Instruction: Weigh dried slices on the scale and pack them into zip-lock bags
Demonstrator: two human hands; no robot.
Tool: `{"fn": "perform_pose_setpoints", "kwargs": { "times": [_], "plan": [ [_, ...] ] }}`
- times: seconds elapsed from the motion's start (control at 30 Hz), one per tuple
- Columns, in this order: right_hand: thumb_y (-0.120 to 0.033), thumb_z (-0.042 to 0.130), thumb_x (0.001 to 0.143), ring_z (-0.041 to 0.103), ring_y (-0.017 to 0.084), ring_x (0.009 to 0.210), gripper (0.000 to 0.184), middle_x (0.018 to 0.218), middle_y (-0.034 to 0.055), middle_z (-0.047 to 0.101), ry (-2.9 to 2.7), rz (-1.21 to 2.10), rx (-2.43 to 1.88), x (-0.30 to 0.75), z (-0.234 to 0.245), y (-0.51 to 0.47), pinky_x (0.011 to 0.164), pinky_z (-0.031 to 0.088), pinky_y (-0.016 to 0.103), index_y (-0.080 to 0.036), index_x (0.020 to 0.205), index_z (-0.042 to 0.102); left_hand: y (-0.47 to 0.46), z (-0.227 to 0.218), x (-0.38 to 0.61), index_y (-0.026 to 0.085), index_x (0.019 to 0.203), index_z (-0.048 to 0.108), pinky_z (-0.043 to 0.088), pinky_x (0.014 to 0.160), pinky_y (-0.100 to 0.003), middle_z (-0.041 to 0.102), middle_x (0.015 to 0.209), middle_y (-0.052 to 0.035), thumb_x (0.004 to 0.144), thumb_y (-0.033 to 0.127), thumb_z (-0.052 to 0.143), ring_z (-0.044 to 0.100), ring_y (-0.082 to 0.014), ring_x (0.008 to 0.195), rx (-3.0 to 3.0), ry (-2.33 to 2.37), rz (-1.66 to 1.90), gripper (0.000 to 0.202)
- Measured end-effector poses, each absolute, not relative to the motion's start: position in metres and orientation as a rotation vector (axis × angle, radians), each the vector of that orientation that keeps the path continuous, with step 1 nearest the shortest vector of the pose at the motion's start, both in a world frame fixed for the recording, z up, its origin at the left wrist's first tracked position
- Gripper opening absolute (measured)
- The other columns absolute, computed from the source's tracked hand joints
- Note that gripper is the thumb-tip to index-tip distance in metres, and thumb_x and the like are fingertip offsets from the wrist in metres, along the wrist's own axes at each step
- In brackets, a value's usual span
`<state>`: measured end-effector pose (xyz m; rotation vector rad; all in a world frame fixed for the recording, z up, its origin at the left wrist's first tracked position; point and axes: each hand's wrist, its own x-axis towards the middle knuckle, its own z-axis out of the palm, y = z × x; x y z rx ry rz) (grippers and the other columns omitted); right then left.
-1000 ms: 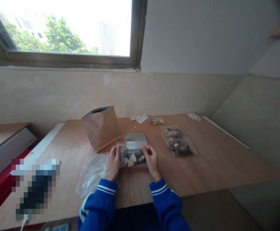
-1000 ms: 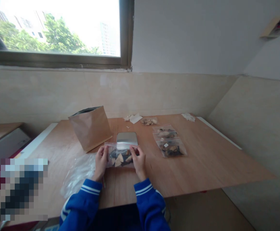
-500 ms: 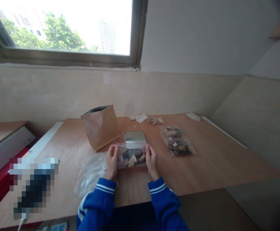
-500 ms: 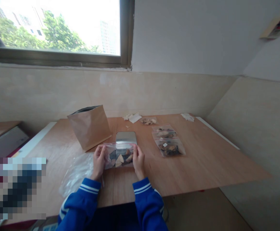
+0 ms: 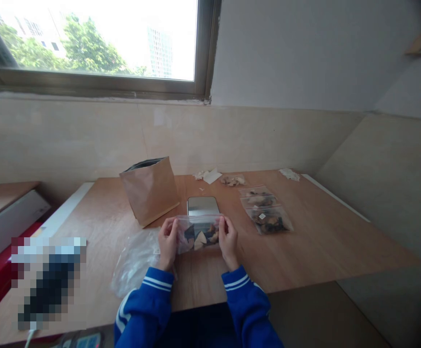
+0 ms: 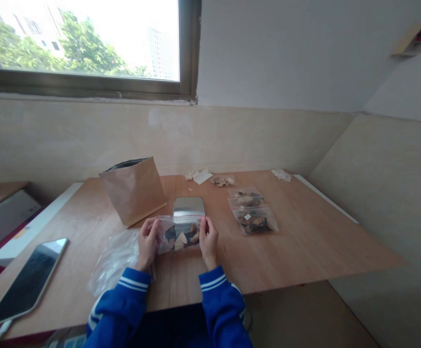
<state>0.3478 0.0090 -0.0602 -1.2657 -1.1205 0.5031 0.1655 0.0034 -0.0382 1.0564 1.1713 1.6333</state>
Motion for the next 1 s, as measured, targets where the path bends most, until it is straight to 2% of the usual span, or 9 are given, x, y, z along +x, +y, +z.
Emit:
{"fn": "perform_pose_setpoints", "kwargs": {
  "times": [0.23,0.47,0.63,0.77,1.0],
  "plan": [
    [-0.059,0.047,0.091,0.067,0.020,0.072,0.045,0.078,0.0073,0.071,-1.093,0.495,-1.269,0.3478,-0.0576,0.0084,0.068,0.053,0.030,-0.018,0.085,0.065,0.0035,-0.0367,0.1654,0.017,0.083,0.066,0.039,0.048,-0.022,0.062,0.062,0.0019,0.080,0.053,0.064,0.052,-0.0110,0.051,1.144,1.230,1.633,0.036],
    [-0.060,0.044,0.092,0.066,0.020,0.071,0.046,0.078,0.0066,0.071,-1.086,0.527,-1.267,0.3471,-0.0574,0.0069,0.067,0.054,0.030,-0.019,0.087,0.065,0.0024,-0.0338,0.1663,0.018,0.079,0.063,0.037,0.044,-0.020,0.060,0.062,0.0021,0.081,0.053,0.064,0.047,-0.0091,0.047,1.136,1.226,1.608,0.035],
    [-0.061,0.043,0.092,0.066,0.018,0.069,0.048,0.075,0.0048,0.069,-1.076,0.572,-1.268,0.3467,-0.0587,0.0059,0.064,0.053,0.027,-0.019,0.089,0.066,0.0037,-0.0351,0.1681,0.017,0.084,0.066,0.041,0.050,-0.021,0.065,0.070,-0.0007,0.077,0.051,0.069,0.054,-0.0112,0.056,1.153,1.167,1.575,0.035],
    [-0.058,0.047,0.092,0.066,0.018,0.068,0.044,0.075,0.0039,0.069,-1.113,0.601,-1.249,0.3443,-0.0574,0.0043,0.062,0.053,0.026,-0.018,0.092,0.067,0.0052,-0.0391,0.1677,0.016,0.084,0.066,0.038,0.049,-0.020,0.064,0.071,0.0004,0.077,0.050,0.070,0.050,-0.0090,0.053,1.136,1.179,1.578,0.035],
    [-0.051,0.056,0.088,0.069,0.019,0.077,0.034,0.087,0.0058,0.072,-1.172,0.634,-1.181,0.3399,-0.0513,0.0012,0.069,0.056,0.029,-0.019,0.093,0.068,0.0080,-0.0388,0.1661,0.016,0.079,0.066,0.047,0.064,-0.024,0.067,0.075,-0.0019,0.077,0.047,0.071,0.060,-0.0140,0.068,1.078,1.157,1.651,0.032]
  ]
}}
